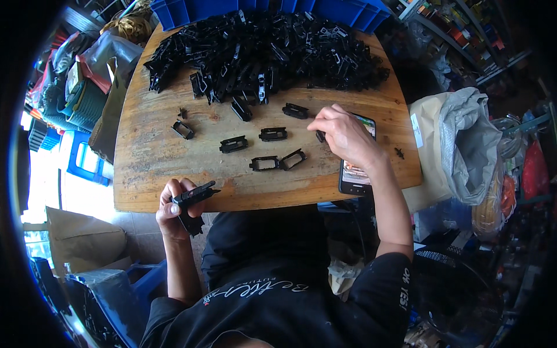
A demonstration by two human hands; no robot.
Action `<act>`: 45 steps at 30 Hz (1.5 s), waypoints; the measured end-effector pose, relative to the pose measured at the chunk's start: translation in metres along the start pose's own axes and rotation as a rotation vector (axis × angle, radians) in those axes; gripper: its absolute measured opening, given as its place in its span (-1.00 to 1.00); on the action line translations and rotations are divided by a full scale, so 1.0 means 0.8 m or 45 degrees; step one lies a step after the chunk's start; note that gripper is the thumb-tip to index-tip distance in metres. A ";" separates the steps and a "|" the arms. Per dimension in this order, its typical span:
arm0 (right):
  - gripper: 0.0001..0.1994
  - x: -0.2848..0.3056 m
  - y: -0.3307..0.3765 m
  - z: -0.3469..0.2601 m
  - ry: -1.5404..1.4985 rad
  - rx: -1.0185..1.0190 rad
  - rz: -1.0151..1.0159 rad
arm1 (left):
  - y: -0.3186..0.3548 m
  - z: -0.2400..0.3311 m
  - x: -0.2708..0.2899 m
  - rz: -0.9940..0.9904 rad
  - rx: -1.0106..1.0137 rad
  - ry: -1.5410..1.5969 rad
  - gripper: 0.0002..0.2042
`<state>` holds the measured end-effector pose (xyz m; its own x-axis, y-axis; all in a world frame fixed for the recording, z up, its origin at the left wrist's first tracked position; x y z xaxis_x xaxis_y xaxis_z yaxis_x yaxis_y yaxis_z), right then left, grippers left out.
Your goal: Assembling and sorting small black plastic components at a workbench.
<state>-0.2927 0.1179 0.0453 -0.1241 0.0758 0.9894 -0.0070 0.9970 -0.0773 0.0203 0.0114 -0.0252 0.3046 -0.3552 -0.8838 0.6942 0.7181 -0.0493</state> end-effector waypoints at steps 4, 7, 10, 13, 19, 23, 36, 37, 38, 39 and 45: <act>-0.67 0.003 0.006 0.001 -0.033 -0.124 -0.050 | 0.000 -0.001 0.000 -0.020 -0.003 0.012 -0.81; -0.71 0.008 0.005 -0.003 -0.029 -0.186 -0.100 | -0.001 -0.001 0.001 -0.029 -0.005 0.002 -0.81; -0.75 0.013 0.006 -0.009 -0.019 -0.188 -0.037 | 0.001 0.001 0.000 -0.015 -0.008 0.006 -0.82; -0.76 0.012 0.015 -0.020 -0.054 -0.126 0.105 | 0.000 -0.001 -0.002 -0.019 -0.008 0.007 -0.82; -0.79 0.006 0.010 -0.058 -0.177 0.059 0.043 | 0.001 0.001 0.000 -0.009 -0.020 -0.004 -0.82; -0.75 -0.001 0.012 -0.058 -0.148 0.103 0.013 | 0.000 -0.001 -0.003 -0.007 -0.009 0.016 -0.82; -0.70 -0.014 0.017 -0.060 -0.294 0.013 0.066 | 0.001 0.002 -0.002 -0.013 -0.002 -0.071 -0.80; -0.70 -0.013 0.017 -0.061 -0.294 0.011 0.067 | 0.000 0.003 -0.003 -0.034 0.003 -0.137 -0.78; -0.72 -0.013 0.016 -0.061 -0.305 0.017 0.058 | 0.000 0.002 -0.004 -0.036 0.005 -0.137 -0.78; -0.74 -0.013 0.016 -0.062 -0.318 0.023 0.050 | 0.000 0.002 -0.005 -0.031 0.002 -0.126 -0.78; -0.76 -0.012 0.018 -0.065 -0.363 -0.045 0.076 | -0.001 0.000 -0.003 -0.014 -0.005 -0.007 -0.82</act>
<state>-0.2402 0.1326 0.0408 -0.3973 0.1319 0.9081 0.0429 0.9912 -0.1252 0.0195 0.0117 -0.0228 0.3007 -0.3665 -0.8805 0.6950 0.7164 -0.0609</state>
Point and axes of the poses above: each hand's wrist, its own y-axis away from the middle knuckle, its own x-axis out of the back of the hand, z = x × y, the point moved 2 cm from there along -y, towards the middle knuckle, and after that the axes turned 9 degrees about y, right-handed, at the moved point
